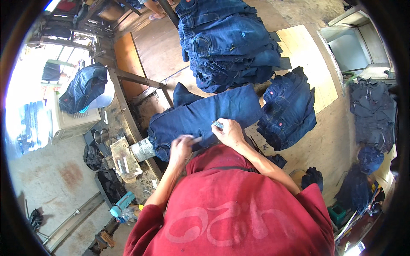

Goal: The person scrapes the surface of multiple pairs of jeans with a small handheld tool, moving from one pair to the next. They repeatedly scrape seams and leg areas, then place each pair aside and pick up another from a nearby pile.

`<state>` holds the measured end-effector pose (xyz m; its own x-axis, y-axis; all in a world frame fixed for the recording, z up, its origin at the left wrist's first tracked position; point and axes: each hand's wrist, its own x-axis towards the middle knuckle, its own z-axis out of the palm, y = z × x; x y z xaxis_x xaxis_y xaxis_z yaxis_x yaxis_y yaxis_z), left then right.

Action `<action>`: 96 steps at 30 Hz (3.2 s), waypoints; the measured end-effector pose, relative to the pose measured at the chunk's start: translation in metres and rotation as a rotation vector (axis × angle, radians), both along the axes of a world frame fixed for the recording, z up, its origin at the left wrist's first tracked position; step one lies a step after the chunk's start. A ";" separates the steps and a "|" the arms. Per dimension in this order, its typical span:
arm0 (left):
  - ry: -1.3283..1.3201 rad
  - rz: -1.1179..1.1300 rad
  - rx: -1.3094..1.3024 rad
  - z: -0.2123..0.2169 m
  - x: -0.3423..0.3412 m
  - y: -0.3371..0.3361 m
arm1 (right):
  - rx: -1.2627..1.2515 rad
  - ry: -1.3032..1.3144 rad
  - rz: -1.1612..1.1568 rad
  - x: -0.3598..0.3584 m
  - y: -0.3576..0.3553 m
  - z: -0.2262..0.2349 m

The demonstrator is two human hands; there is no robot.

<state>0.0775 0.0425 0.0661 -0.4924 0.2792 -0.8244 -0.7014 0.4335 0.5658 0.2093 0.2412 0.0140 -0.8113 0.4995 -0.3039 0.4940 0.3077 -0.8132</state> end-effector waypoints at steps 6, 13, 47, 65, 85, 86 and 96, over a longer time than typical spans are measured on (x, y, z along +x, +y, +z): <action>1.055 -0.523 -1.064 -0.031 -0.106 -0.082 | 0.040 0.132 -0.561 0.064 0.068 -0.027; 0.682 0.055 -0.222 -0.065 -0.151 -0.081 | -1.126 -0.106 -1.153 0.104 0.117 -0.085; 0.492 -0.219 0.541 0.169 -0.234 0.429 | -0.031 0.150 -0.938 0.329 0.552 0.046; 1.776 -1.388 -0.827 -0.103 -0.298 0.358 | 0.315 -0.534 -0.448 0.397 0.144 -0.302; -0.459 -0.236 0.656 -0.102 0.158 0.365 | 0.796 0.122 -0.682 0.166 0.118 -0.038; -0.430 -0.202 0.742 -0.102 0.129 0.358 | 0.795 0.196 -0.652 0.144 0.105 -0.043; -0.280 0.257 0.418 -0.073 -0.008 0.044 | 0.274 0.261 0.064 0.048 -0.119 -0.002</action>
<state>0.0694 0.0862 -0.0069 -0.3662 0.5099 -0.7784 -0.9029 0.0078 0.4298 0.2574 0.1224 0.0123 -0.8758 0.4796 0.0549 0.2539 0.5544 -0.7926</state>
